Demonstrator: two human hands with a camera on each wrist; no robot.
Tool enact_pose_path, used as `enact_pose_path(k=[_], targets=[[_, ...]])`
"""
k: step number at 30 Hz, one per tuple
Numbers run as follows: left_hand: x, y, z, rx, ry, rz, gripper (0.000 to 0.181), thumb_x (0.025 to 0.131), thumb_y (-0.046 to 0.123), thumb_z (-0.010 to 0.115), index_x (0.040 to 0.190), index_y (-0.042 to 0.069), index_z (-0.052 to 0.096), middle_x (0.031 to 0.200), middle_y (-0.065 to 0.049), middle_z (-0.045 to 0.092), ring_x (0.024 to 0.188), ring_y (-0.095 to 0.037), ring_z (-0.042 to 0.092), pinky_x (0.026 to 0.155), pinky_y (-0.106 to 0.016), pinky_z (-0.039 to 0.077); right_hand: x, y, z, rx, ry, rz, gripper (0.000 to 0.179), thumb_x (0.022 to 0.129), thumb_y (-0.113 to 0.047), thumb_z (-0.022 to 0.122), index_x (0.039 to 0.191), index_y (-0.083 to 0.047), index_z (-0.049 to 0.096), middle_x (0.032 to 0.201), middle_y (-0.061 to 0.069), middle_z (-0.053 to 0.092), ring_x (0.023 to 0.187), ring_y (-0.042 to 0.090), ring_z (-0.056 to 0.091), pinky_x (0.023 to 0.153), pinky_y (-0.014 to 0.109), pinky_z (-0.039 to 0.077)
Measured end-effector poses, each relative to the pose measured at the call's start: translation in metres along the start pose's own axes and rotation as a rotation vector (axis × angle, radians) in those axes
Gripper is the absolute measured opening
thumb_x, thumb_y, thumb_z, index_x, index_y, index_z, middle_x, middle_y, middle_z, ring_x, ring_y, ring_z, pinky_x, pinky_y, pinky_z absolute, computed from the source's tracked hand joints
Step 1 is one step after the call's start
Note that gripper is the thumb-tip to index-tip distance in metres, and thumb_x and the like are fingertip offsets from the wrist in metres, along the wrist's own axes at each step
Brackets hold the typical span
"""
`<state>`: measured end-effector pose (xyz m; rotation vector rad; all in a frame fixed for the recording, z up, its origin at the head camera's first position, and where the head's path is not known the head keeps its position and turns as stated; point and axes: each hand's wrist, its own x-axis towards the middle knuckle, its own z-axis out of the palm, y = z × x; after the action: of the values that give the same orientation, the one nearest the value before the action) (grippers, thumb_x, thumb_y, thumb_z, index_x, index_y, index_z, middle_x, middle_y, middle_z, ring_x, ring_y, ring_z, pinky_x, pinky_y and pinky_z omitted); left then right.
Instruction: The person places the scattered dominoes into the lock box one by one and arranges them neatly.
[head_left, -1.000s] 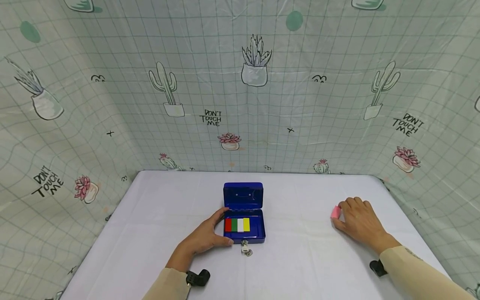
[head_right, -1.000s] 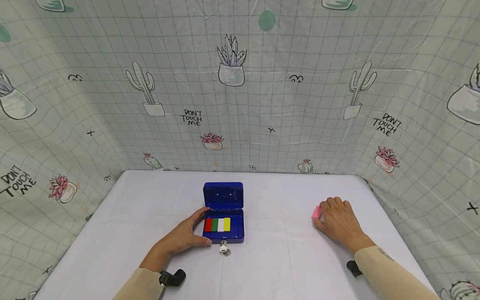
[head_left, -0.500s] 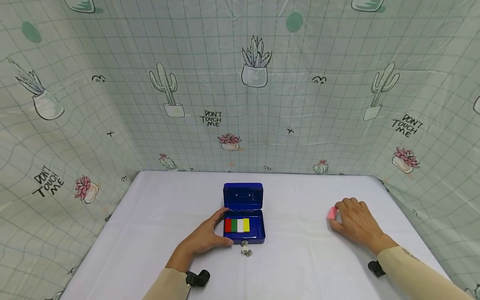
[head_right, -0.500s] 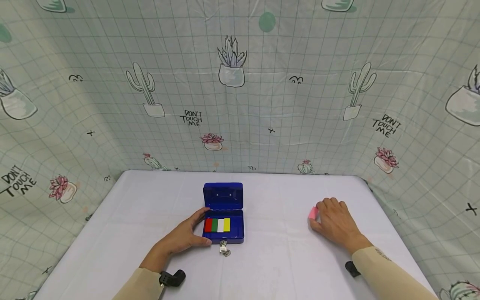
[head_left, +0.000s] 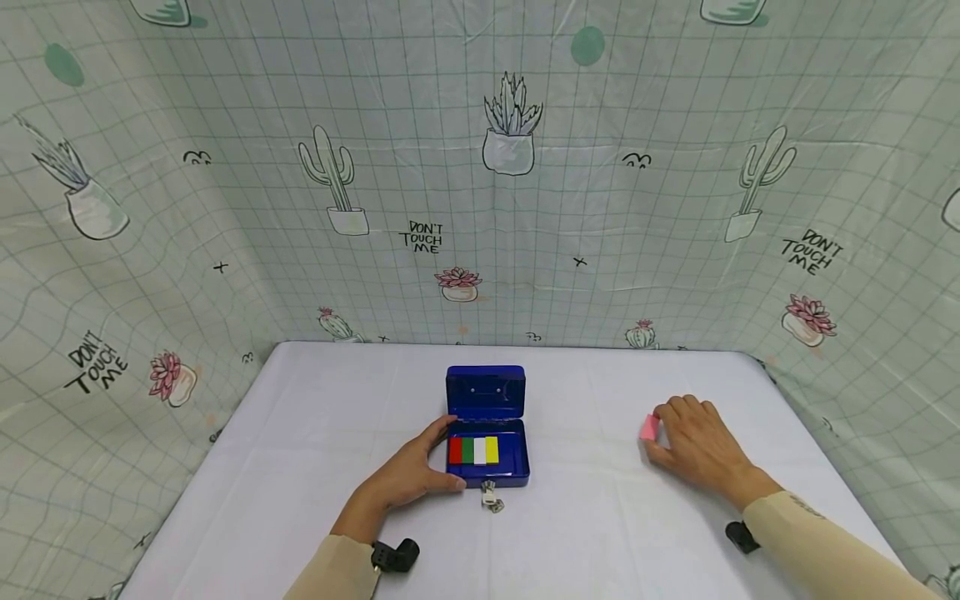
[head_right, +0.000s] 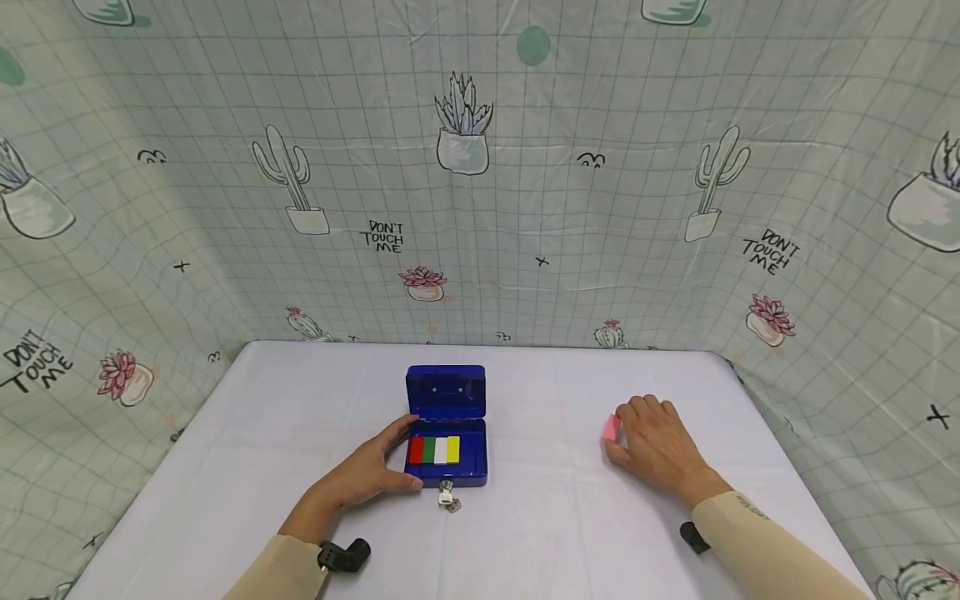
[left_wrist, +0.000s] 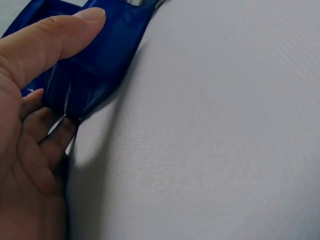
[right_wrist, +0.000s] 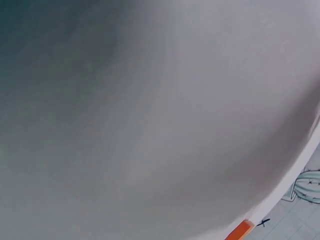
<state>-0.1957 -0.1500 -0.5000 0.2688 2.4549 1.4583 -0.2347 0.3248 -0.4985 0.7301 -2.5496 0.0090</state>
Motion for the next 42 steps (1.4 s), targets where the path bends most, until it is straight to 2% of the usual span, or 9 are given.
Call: enact_pose_path(k=[19, 42], targets=[[-0.001, 0.001, 0.001, 0.0, 0.005, -0.014, 0.108, 0.077, 0.027, 0.096, 0.166, 0.023, 0.034, 0.17, -0.016, 0.036, 0.158, -0.042, 0.031, 0.125, -0.071, 0.02, 0.01, -0.012, 0.003, -0.002, 0.054, -0.062, 0.034, 0.08, -0.034, 0.072, 0.095, -0.004, 0.065, 0.086, 0.006, 0.058, 0.081, 0.027, 0.054, 0.072, 0.041, 0.042], [-0.001, 0.0, 0.001, 0.004, 0.01, -0.01, 0.108, 0.077, 0.028, 0.096, 0.165, 0.023, 0.035, 0.17, -0.016, 0.036, 0.159, -0.042, 0.029, 0.125, -0.07, 0.02, 0.02, -0.028, 0.005, 0.016, 0.004, -0.071, 0.038, 0.085, -0.037, 0.074, 0.102, -0.005, 0.064, 0.091, 0.006, 0.058, 0.083, 0.024, 0.051, 0.076, 0.039, 0.042]])
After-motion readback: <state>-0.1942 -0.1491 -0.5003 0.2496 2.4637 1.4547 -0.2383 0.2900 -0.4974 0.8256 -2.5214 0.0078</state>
